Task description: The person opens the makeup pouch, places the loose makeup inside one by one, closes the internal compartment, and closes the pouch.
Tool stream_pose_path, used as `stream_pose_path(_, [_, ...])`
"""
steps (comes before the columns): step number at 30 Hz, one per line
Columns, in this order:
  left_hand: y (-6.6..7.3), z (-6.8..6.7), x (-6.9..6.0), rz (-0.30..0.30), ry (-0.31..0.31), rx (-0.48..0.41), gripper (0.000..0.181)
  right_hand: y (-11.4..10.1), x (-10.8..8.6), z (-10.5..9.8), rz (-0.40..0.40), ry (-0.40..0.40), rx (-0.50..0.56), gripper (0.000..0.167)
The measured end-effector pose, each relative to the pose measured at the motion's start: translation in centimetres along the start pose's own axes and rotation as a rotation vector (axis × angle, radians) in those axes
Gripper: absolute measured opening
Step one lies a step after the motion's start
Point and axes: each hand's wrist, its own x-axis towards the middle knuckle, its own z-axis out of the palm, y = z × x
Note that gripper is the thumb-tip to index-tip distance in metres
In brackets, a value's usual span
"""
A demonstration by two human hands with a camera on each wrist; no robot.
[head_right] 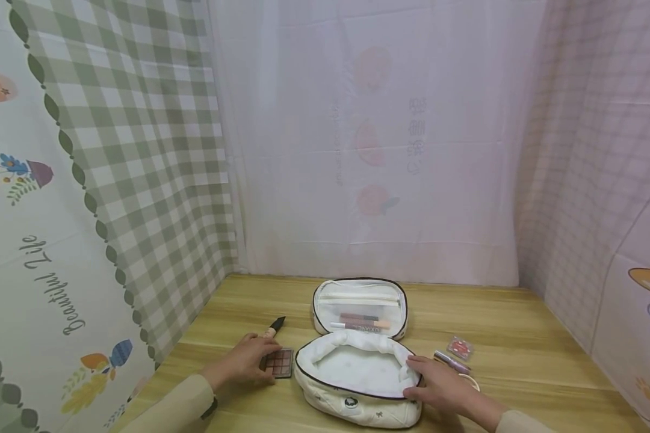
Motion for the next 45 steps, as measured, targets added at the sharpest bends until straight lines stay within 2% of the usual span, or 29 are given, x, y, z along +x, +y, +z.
stream_pose_path(7, [0.1,0.0,0.0,-0.009,-0.024,0.006,0.064,-0.1,0.0,-0.2,-0.004,-0.007,0.012,0.067])
stream_pose_path(16, [0.1,-0.3,-0.1,-0.032,-0.012,-0.026,0.069,-0.2,0.1,-0.2,0.012,-0.022,0.015,0.068])
stream_pose_path(25, [-0.1,-0.4,0.0,-0.049,0.080,-0.066,0.079,0.0,0.1,-0.1,-0.004,-0.018,0.017,0.067])
stream_pose_path(31, [-0.1,-1.0,0.5,-0.066,0.127,-0.066,0.075,0.0,0.1,0.0,0.011,-0.020,0.014,0.070])
stream_pose_path(37, [-0.1,-1.8,0.9,-0.058,0.178,-0.123,0.068,0.0,0.1,0.1,0.022,-0.024,0.020,0.071])
stream_pose_path(45, [0.0,-3.0,2.3,-0.077,0.182,-0.173,0.067,-0.2,0.1,-0.1,0.023,-0.023,0.014,0.072])
